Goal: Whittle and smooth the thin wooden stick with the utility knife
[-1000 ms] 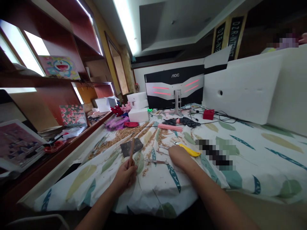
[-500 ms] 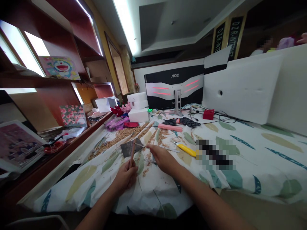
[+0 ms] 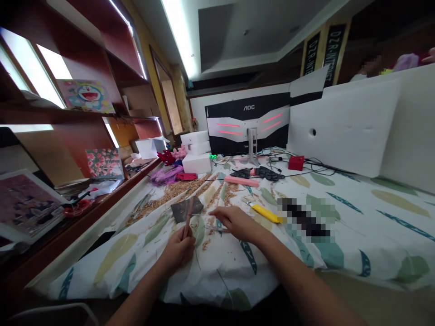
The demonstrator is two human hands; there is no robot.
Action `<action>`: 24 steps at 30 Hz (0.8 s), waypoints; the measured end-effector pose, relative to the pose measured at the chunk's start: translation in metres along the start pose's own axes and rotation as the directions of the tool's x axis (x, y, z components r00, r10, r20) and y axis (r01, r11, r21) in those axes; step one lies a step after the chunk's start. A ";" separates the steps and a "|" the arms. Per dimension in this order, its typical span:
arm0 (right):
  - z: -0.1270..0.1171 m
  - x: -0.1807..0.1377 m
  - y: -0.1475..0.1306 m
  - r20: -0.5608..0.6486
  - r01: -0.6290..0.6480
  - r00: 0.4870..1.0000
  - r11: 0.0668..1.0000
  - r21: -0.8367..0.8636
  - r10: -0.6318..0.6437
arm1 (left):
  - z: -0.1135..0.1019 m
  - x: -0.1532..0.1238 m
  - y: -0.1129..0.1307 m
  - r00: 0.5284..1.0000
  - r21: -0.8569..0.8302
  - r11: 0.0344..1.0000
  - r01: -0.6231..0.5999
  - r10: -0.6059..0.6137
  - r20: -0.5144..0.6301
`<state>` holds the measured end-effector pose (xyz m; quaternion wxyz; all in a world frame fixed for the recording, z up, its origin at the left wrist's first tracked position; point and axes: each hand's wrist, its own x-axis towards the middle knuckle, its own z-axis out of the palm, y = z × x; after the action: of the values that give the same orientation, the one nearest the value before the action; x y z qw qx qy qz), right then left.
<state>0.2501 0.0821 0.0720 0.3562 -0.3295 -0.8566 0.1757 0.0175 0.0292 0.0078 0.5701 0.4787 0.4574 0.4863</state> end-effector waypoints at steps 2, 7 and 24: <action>-0.001 0.000 0.000 -0.009 -0.009 1.000 1.000 0.005 0.009 | 0.000 0.000 -0.001 1.000 -0.009 1.000 -0.023 0.023 0.000; 0.005 0.000 0.004 0.033 -0.033 0.999 0.999 0.042 0.031 | 0.000 0.000 -0.003 0.999 -0.013 0.999 -0.048 0.048 0.013; 0.009 0.001 0.000 -0.054 -0.047 0.997 0.999 -0.006 0.046 | -0.004 0.004 -0.011 0.998 0.009 0.998 -0.055 0.055 0.015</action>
<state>0.2436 0.0823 0.0664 0.3739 -0.3554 -0.8393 0.1717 0.0150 0.0326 -0.0040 0.5577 0.4973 0.4423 0.4961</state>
